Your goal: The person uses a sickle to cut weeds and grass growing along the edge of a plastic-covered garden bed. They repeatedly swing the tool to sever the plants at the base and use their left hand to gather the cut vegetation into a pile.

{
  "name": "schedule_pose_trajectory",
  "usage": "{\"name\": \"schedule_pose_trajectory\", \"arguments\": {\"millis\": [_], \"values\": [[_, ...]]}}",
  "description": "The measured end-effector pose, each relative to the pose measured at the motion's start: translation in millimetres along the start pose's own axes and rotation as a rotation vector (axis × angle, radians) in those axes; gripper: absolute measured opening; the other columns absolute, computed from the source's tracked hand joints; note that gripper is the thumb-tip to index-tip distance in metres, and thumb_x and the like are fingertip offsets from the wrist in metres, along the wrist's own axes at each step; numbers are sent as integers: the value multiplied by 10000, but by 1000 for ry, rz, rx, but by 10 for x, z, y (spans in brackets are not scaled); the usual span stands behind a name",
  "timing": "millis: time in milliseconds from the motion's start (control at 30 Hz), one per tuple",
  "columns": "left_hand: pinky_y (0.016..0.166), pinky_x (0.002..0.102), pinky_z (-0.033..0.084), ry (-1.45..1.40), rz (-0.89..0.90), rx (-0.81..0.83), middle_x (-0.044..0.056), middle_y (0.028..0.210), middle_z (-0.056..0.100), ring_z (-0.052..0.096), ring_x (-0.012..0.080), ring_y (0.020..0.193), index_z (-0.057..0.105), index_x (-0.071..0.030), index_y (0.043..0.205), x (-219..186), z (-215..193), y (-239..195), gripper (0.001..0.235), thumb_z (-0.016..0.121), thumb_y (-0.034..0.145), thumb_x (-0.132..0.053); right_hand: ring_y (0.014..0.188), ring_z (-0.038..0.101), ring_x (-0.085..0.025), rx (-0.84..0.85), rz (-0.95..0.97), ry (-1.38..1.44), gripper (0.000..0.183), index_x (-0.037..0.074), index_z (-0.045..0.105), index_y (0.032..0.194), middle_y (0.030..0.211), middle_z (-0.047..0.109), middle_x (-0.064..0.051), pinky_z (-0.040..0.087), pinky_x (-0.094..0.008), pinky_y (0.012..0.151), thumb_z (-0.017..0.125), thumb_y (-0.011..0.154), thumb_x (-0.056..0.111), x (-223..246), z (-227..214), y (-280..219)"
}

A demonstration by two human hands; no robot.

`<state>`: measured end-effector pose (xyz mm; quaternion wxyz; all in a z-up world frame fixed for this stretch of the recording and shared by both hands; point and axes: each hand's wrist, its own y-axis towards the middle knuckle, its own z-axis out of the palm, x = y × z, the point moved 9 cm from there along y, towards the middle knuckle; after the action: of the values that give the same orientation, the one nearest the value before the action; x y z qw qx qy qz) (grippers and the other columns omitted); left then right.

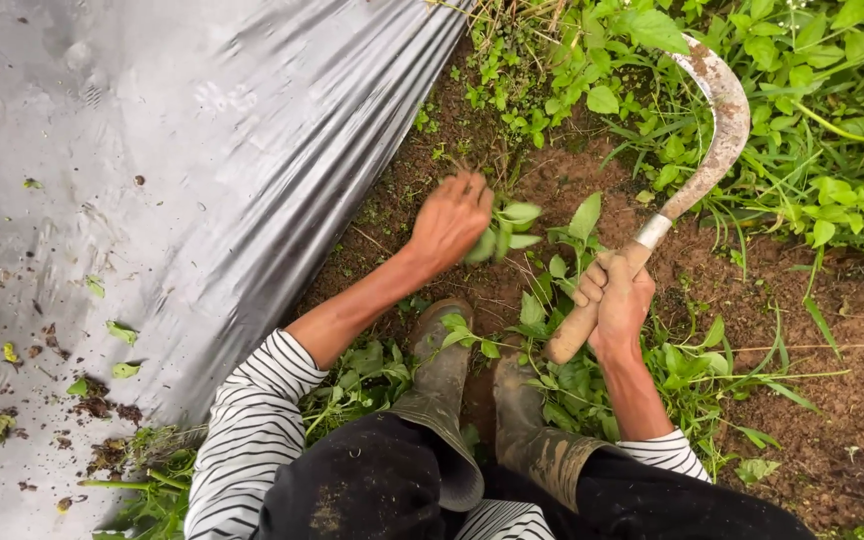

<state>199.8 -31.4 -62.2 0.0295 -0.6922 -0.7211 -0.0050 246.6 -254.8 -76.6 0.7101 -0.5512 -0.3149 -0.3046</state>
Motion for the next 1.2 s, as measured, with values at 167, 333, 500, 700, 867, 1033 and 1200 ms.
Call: {"name": "schedule_pose_trajectory", "arguments": {"millis": [167, 333, 500, 700, 867, 1033, 1200], "values": [[793, 313, 447, 256, -66, -158, 140, 1138, 575, 602, 229, 1048, 692, -18, 1189, 388, -92, 254, 235, 704, 971, -104, 449, 348, -21, 30, -9, -14, 149, 146, 520, 818, 630, 362, 62, 385, -240, 384, 571, 951, 103, 29, 62, -32], [821, 322, 577, 226, -83, -96, 189, 1055, 685, 695, 285, 1012, 746, 3, 1084, 354, -97, 391, 160, 677, 941, -18, 453, 345, -38, 51, -17, -12, 160, 129, 509, 809, 625, 362, 49, 376, -246, 394, 570, 950, 84, 25, 104, -64], [713, 320, 584, 251, -49, -51, 191, 960, 725, 726, 283, 892, 769, -23, 940, 137, -147, -60, 90, 707, 874, -16, 447, 362, -47, 39, 1, 47, 136, 131, 508, 820, 618, 354, 48, 378, -263, 390, 555, 939, 88, 58, -9, -44], [833, 329, 603, 207, -144, -90, 186, 1115, 675, 698, 282, 1015, 717, -9, 1195, 499, -149, -161, 260, 697, 936, -13, 458, 365, -38, 23, 3, 21, 139, 140, 515, 826, 623, 356, 58, 397, -244, 397, 556, 950, 93, 20, -12, -1], [845, 319, 626, 183, -197, -65, 185, 1084, 669, 727, 273, 1007, 751, -18, 1106, 535, -186, 92, 193, 713, 917, -25, 469, 369, -34, 80, 0, -12, 152, 130, 497, 817, 635, 367, 59, 389, -243, 409, 564, 948, 88, 43, 172, -94], [728, 327, 498, 248, -46, -225, 166, 1045, 632, 633, 278, 951, 720, -48, 1012, 309, -289, 26, 140, 672, 887, -87, 452, 369, -52, 28, 13, 25, 133, 122, 514, 818, 624, 355, 40, 372, -264, 397, 574, 930, 84, 44, 45, -87], [734, 315, 448, 319, -259, -345, 104, 1285, 489, 452, 154, 902, 584, 46, 1369, 814, -642, 15, 907, 376, 1034, -771, 523, 357, -60, -2, 80, 59, 140, 151, 476, 861, 647, 409, 57, 348, -215, 440, 544, 968, 93, 8, -29, -92]]}}
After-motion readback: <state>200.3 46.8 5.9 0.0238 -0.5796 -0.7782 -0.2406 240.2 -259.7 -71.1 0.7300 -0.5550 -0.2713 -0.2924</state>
